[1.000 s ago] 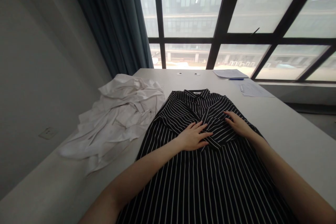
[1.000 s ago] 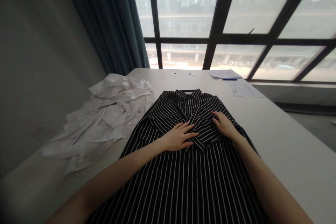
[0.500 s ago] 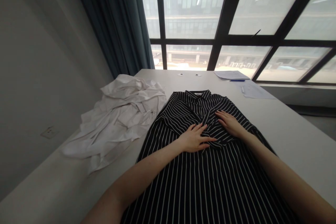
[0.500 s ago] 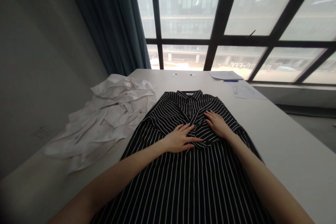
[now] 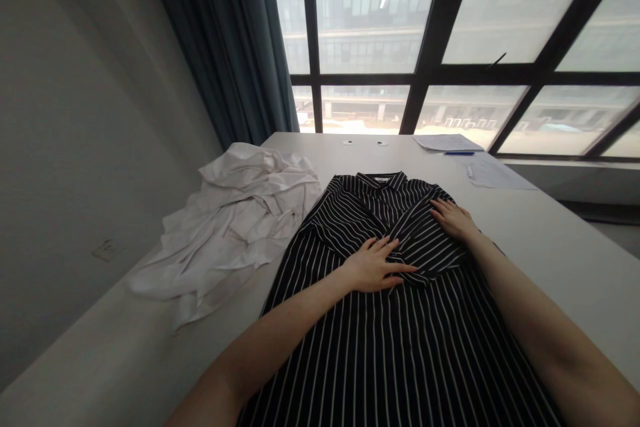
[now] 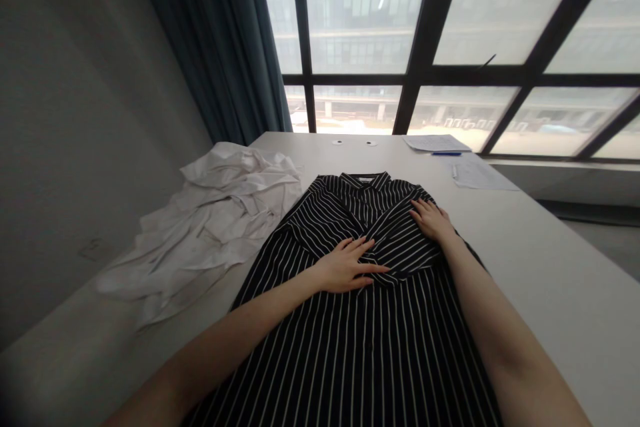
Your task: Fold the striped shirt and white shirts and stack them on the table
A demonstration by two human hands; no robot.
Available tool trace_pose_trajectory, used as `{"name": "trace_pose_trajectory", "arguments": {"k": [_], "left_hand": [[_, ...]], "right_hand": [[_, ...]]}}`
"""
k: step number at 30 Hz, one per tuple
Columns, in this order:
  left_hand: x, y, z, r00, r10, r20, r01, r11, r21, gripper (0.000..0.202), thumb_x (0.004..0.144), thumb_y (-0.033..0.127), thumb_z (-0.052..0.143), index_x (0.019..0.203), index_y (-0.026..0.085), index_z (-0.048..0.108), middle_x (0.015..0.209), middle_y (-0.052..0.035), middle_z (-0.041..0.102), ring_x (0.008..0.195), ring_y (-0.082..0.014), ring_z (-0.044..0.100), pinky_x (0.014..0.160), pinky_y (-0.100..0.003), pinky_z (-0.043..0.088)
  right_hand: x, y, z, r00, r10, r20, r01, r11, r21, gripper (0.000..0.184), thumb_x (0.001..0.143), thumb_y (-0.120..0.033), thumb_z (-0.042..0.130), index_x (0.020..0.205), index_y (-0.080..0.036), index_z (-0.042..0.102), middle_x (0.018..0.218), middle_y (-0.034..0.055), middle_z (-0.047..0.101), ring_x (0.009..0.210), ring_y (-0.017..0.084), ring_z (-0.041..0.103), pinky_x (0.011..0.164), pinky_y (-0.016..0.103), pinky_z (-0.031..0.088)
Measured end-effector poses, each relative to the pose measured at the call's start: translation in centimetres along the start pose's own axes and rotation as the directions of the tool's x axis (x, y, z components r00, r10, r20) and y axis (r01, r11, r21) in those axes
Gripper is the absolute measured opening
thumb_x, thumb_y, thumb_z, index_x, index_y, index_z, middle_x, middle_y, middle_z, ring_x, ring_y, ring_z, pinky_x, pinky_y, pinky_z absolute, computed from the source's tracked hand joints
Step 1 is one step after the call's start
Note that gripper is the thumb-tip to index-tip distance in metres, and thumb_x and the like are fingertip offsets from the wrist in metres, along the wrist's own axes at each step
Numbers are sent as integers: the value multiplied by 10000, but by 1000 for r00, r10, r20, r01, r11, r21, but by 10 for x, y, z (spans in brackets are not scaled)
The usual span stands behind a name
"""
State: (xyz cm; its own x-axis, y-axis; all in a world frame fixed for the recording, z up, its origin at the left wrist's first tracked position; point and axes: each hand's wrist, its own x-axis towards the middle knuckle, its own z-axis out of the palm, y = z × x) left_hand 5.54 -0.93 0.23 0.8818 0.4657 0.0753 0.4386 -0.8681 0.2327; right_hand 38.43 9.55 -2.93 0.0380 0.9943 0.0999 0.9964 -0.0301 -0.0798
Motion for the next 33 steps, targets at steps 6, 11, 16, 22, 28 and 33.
{"name": "trace_pose_trajectory", "arguments": {"k": [6, 11, 16, 22, 28, 33], "left_hand": [[0, 0, 0, 1000, -5, 2, 5, 1000, -8, 446, 997, 504, 364, 1440, 453, 385, 1627, -29, 147, 1482, -332, 134, 1152, -565, 170], [0, 1, 1, 1000, -10, -8, 10, 1000, -8, 441, 991, 511, 370, 1429, 462, 397, 1618, -9, 187, 1480, -329, 147, 1151, -562, 180], [0, 0, 0, 1000, -8, -7, 8, 1000, -4, 446, 994, 507, 368, 1437, 462, 386, 1622, -9, 170, 1481, -328, 147, 1153, -561, 174], [-1, 1, -2, 1000, -4, 7, 4, 999, -38, 467, 989, 524, 375, 1450, 449, 369, 1629, -23, 132, 1484, -332, 121, 1157, -570, 163], [3, -11, -21, 968, -118, -221, 69, 973, -221, 503, 1012, 467, 337, 1492, 315, 317, 1578, -59, 299, 1453, -206, 266, 1159, -401, 290], [18, -63, -43, 844, -406, -351, 430, 903, -8, 429, 980, 218, 358, 1383, 140, 482, 1474, -93, 464, 1379, -160, 386, 1170, -295, 270]], "right_hand": [[0, -13, -6, 995, 29, -99, -31, 999, -16, 536, 964, -426, 312, 1389, -154, 492, 1508, 142, 422, 1400, 314, 344, 1118, 570, 267], [-5, -35, 5, 994, -55, -98, 56, 998, 10, 498, 962, -456, 328, 1309, -198, 575, 1451, 111, 503, 1343, 269, 434, 1097, 480, 343], [-5, -30, 13, 995, -8, -95, 12, 999, 45, 555, 965, -521, 280, 1394, -242, 497, 1496, 93, 452, 1368, 317, 394, 1066, 575, 345], [3, -17, 4, 990, 64, -124, -57, 996, 67, 540, 963, -497, 300, 1375, -221, 512, 1470, 123, 477, 1358, 324, 407, 1054, 584, 357], [-18, -39, -3, 973, -6, -232, 23, 997, 70, 468, 946, -407, 366, 1315, -189, 553, 1487, 139, 446, 1390, 325, 356, 1082, 564, 333], [-68, -95, -14, 905, -309, -291, 364, 918, 159, 397, 945, -346, 405, 1246, -189, 611, 1415, 132, 525, 1336, 297, 445, 1077, 507, 376]]}}
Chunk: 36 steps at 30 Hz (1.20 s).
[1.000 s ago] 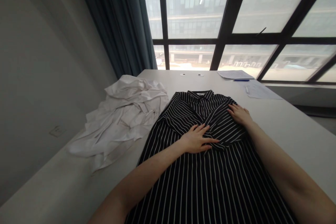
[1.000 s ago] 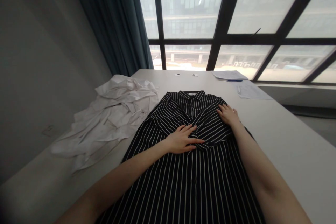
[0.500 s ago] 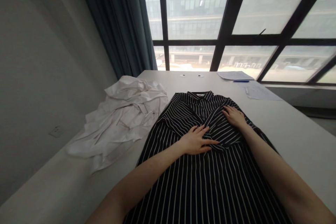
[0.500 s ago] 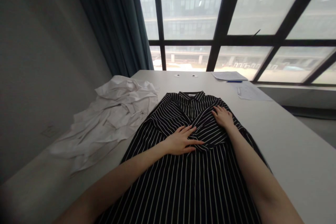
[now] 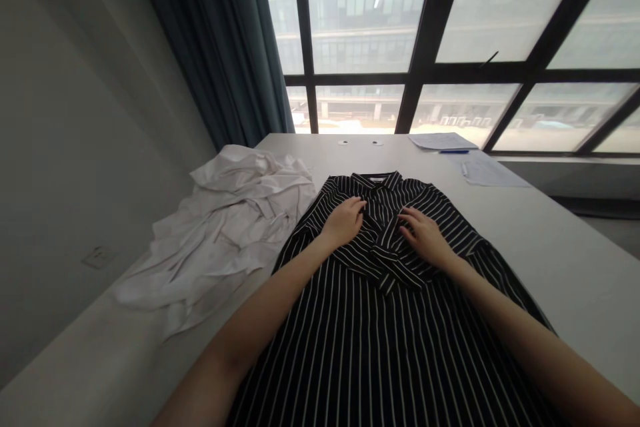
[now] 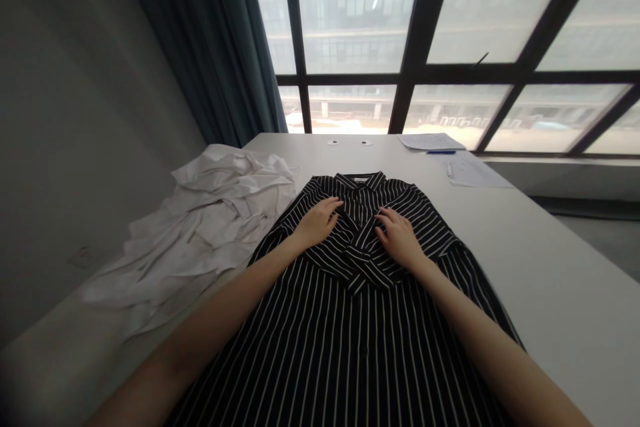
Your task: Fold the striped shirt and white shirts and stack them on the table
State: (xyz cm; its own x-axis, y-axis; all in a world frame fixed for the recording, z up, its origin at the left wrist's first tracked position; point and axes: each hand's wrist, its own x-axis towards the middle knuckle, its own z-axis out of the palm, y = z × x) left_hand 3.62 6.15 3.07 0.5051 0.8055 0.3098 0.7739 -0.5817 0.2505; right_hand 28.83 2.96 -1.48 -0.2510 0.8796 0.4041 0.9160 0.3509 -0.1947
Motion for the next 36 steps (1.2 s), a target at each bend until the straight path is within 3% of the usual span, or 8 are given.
{"name": "trace_pose_trajectory", "arguments": {"k": [1, 5, 10, 17, 22, 26, 30, 36], "left_hand": [[6, -12, 1, 997, -64, 38, 59, 991, 121, 433, 977, 219, 350, 1382, 148, 486, 1489, -92, 447, 1394, -174, 367, 1171, -318, 269], [15, -60, 8, 977, -189, 102, 164, 962, 221, 486, 953, 375, 445, 1395, 176, 487, 1531, -128, 381, 1434, -316, 292, 1160, -499, 235], [9, -87, 17, 954, -237, 181, 187, 949, 255, 612, 949, 574, 389, 1463, 242, 414, 1546, -118, 358, 1429, -329, 304, 1149, -489, 243], [5, -71, 13, 976, -199, 87, 166, 942, 291, 526, 989, 427, 360, 1453, 188, 424, 1568, -123, 311, 1453, -297, 252, 1176, -455, 199], [-21, -40, 9, 999, -7, 35, -2, 971, 240, 463, 997, 384, 362, 1366, 151, 516, 1504, -133, 421, 1416, -261, 337, 1169, -425, 246], [-60, -18, 11, 981, 164, 104, -177, 975, 134, 478, 1000, 459, 363, 1378, 204, 504, 1504, -102, 430, 1419, -248, 335, 1166, -426, 252], [-86, -12, 13, 963, 188, 195, -208, 974, 89, 528, 993, 517, 352, 1457, 270, 404, 1566, -98, 323, 1452, -285, 261, 1155, -489, 245], [-88, -9, 14, 973, 149, 175, -170, 979, 112, 544, 1000, 507, 335, 1461, 224, 396, 1572, -124, 299, 1460, -269, 246, 1164, -472, 234]], "right_hand": [[-6, -16, -1, 998, -63, 17, 62, 997, 42, 396, 953, -350, 405, 1268, -210, 599, 1418, 119, 526, 1335, 290, 449, 1079, 509, 375], [-26, -64, 2, 967, -215, 138, 199, 972, 123, 471, 967, -421, 421, 1419, -295, 464, 1513, 73, 428, 1426, 291, 311, 1105, 556, 314], [-35, -71, 9, 955, -179, 236, 166, 983, 76, 497, 985, -476, 366, 1454, -322, 416, 1536, 54, 395, 1445, 294, 265, 1123, 580, 256], [-32, -68, -1, 970, -147, 195, 92, 960, 264, 502, 977, -483, 395, 1452, -320, 413, 1530, 50, 406, 1438, 269, 289, 1143, 553, 263], [-37, -48, -16, 994, -78, 82, 42, 925, 378, 407, 971, -375, 408, 1345, -272, 532, 1462, 69, 487, 1367, 240, 417, 1128, 490, 346], [-55, -7, -21, 999, -8, 50, -5, 971, 238, 387, 962, -335, 375, 1262, -243, 601, 1393, 92, 550, 1317, 255, 475, 1114, 486, 368], [-78, 31, -20, 986, 140, 95, -136, 990, -44, 472, 935, -444, 408, 1317, -225, 578, 1437, 122, 511, 1375, 334, 391, 1091, 549, 356], [-90, 32, -19, 979, 159, 128, -133, 973, -189, 523, 951, -504, 375, 1401, -267, 499, 1520, 87, 417, 1420, 328, 316, 1106, 555, 318]]}}
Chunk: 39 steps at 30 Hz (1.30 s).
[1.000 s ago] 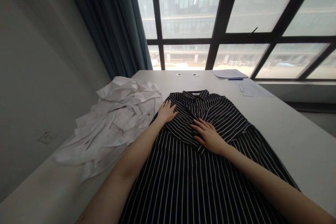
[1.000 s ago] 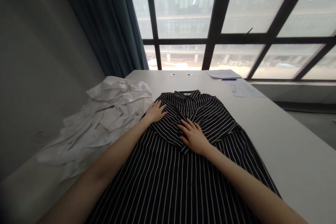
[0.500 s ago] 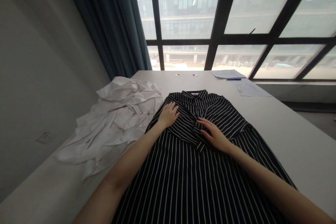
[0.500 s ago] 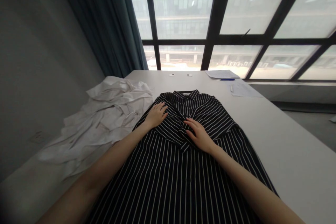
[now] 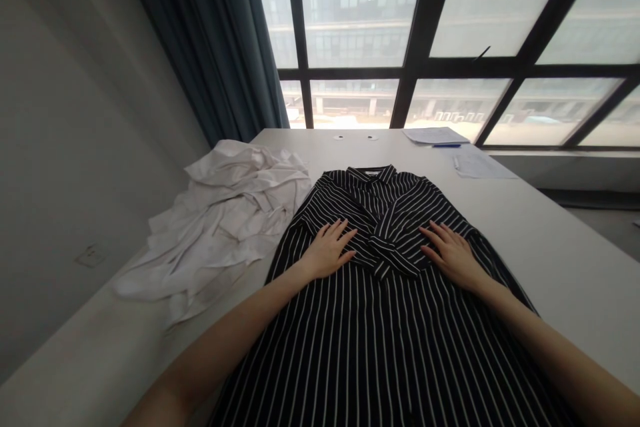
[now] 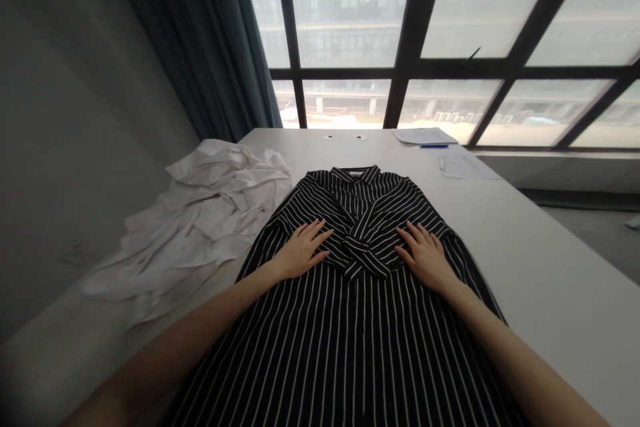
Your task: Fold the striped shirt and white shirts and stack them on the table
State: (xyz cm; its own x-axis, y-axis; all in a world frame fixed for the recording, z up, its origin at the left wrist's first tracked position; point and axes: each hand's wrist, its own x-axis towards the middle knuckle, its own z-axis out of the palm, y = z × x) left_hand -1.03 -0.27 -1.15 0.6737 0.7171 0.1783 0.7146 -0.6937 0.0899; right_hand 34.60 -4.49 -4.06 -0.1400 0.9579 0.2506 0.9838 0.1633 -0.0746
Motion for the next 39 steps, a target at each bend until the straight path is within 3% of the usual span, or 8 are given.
{"name": "trace_pose_trajectory", "arguments": {"k": [7, 13, 21, 27, 31, 36, 37, 39], "left_hand": [[-15, 3, -7, 1000, -19, 15, 18, 999, 41, 502, 989, 478, 399, 1424, 232, 448, 1562, -118, 326, 1442, -291, 287, 1142, -506, 277], [-26, -29, -10, 999, -15, -41, 20, 994, 111, 487, 982, 489, 413, 1416, 275, 467, 1535, -102, 381, 1431, -279, 315, 1154, -508, 250], [-19, -85, -20, 998, 50, -34, -46, 992, 120, 398, 1015, 388, 364, 1348, 276, 552, 1446, -45, 514, 1400, -228, 374, 1149, -438, 285], [-13, -101, -16, 992, 122, 32, -126, 979, 163, 430, 1026, 361, 342, 1427, 258, 458, 1498, -77, 446, 1400, -219, 377, 1165, -433, 240], [-14, -101, -10, 994, 104, 14, -105, 982, 157, 434, 1034, 364, 313, 1445, 287, 427, 1512, -61, 428, 1406, -208, 366, 1163, -427, 231], [-14, -102, -8, 995, 102, 10, -102, 983, 150, 438, 1035, 373, 303, 1452, 299, 415, 1506, -48, 437, 1407, -200, 361, 1167, -415, 222], [-14, -103, -8, 995, 102, 12, -102, 984, 149, 438, 1035, 373, 305, 1452, 298, 415, 1507, -49, 436, 1407, -203, 361, 1166, -416, 224], [-14, -103, -9, 995, 100, 19, -102, 984, 144, 438, 1034, 367, 307, 1452, 295, 417, 1508, -53, 434, 1407, -210, 361, 1162, -424, 233]], "right_hand": [[-16, -62, -31, 974, -204, -95, 216, 967, 139, 463, 964, -430, 429, 1393, -273, 502, 1516, 88, 419, 1440, 293, 281, 1139, 558, 283], [-48, -132, -59, 829, -550, 102, 477, 791, 383, 505, 973, -369, 471, 1466, -281, 410, 1554, 39, 366, 1449, 241, 266, 1148, 493, 327], [-50, -164, -70, 751, -628, 203, 506, 745, 435, 521, 976, -386, 471, 1466, -220, 417, 1543, 64, 382, 1442, 239, 282, 1187, 486, 234], [-25, -211, -57, 665, -716, 214, 529, 653, 541, 636, 951, -455, 504, 1504, -183, 343, 1588, 115, 269, 1473, 251, 183, 1191, 476, 190], [-40, -236, -52, 561, -809, 176, 603, 545, 582, 627, 976, -475, 436, 1518, -188, 305, 1598, 117, 233, 1482, 264, 129, 1193, 517, 132], [-72, -247, -64, 341, -940, -13, 728, 256, 636, 481, 1006, -430, 391, 1448, -240, 415, 1539, 29, 390, 1462, 204, 222, 1196, 460, 176], [-71, -249, -65, 333, -943, -25, 729, 241, 641, 471, 1008, -422, 389, 1442, -240, 419, 1528, 27, 410, 1452, 188, 253, 1194, 443, 192], [-58, -253, -62, 400, -917, 1, 700, 306, 645, 489, 1009, -419, 390, 1457, -223, 392, 1527, 43, 413, 1440, 170, 279, 1190, 416, 205]]}}
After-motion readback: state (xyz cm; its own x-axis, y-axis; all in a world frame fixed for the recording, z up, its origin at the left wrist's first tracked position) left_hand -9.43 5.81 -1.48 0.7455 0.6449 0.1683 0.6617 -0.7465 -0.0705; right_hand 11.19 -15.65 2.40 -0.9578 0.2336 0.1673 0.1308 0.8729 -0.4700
